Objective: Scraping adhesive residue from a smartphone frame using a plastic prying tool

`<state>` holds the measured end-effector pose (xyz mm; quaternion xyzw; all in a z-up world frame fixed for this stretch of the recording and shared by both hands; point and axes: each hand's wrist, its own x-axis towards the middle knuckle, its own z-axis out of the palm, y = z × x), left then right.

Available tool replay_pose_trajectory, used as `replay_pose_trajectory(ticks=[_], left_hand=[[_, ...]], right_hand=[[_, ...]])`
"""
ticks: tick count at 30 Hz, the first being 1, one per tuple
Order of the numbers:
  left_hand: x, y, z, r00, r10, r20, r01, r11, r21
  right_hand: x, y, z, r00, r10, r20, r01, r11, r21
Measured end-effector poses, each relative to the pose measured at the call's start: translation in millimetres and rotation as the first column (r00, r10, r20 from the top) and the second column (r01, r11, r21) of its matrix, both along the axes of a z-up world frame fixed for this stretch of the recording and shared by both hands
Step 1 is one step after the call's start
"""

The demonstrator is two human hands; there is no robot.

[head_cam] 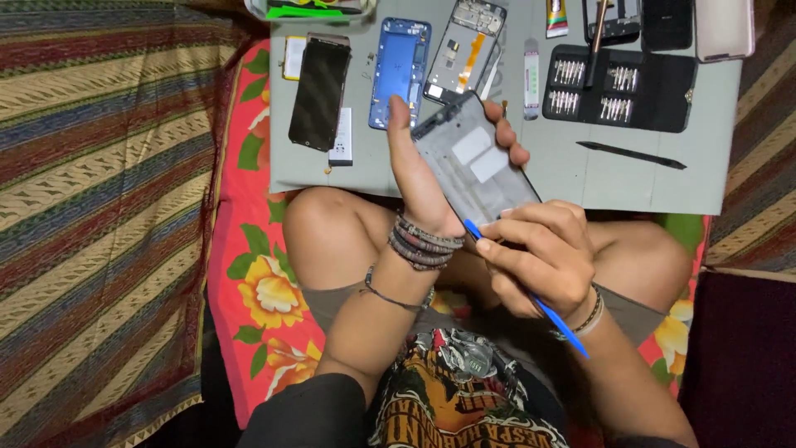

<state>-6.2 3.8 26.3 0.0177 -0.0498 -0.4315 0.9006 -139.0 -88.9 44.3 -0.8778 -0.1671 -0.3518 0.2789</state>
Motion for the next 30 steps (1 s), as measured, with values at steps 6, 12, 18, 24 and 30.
replay_pose_trajectory(ticks=[6, 12, 18, 24, 30], left_hand=[[12.7, 12.4, -1.6, 0.994, 0.103, 0.042, -0.105, 0.993, 0.055], [-5.0, 0.7, -3.0, 1.000, 0.006, -0.011, -0.006, 0.999, -0.039], [15.7, 20.1, 0.3, 0.989, 0.125, 0.084, -0.126, 0.992, 0.007], [12.4, 16.1, -5.3, 0.979, 0.168, 0.116, -0.160, 0.984, -0.075], [-6.9, 16.4, -1.3, 0.838, 0.470, 0.279, -0.460, 0.882, -0.105]], right_hand=[[-12.8, -0.2, -10.3, 1.000, -0.015, -0.024, 0.014, 1.000, -0.023], [-2.9, 2.1, 3.3, 0.999, -0.045, -0.012, 0.044, 0.998, -0.048], [-18.8, 0.8, 7.0, 0.998, -0.046, -0.053, 0.040, 0.993, -0.115], [-32.1, -15.4, -32.5, 0.994, -0.079, 0.072, 0.068, 0.987, 0.147], [-22.0, 9.3, -46.6, 0.928, -0.326, -0.178, 0.325, 0.476, 0.817]])
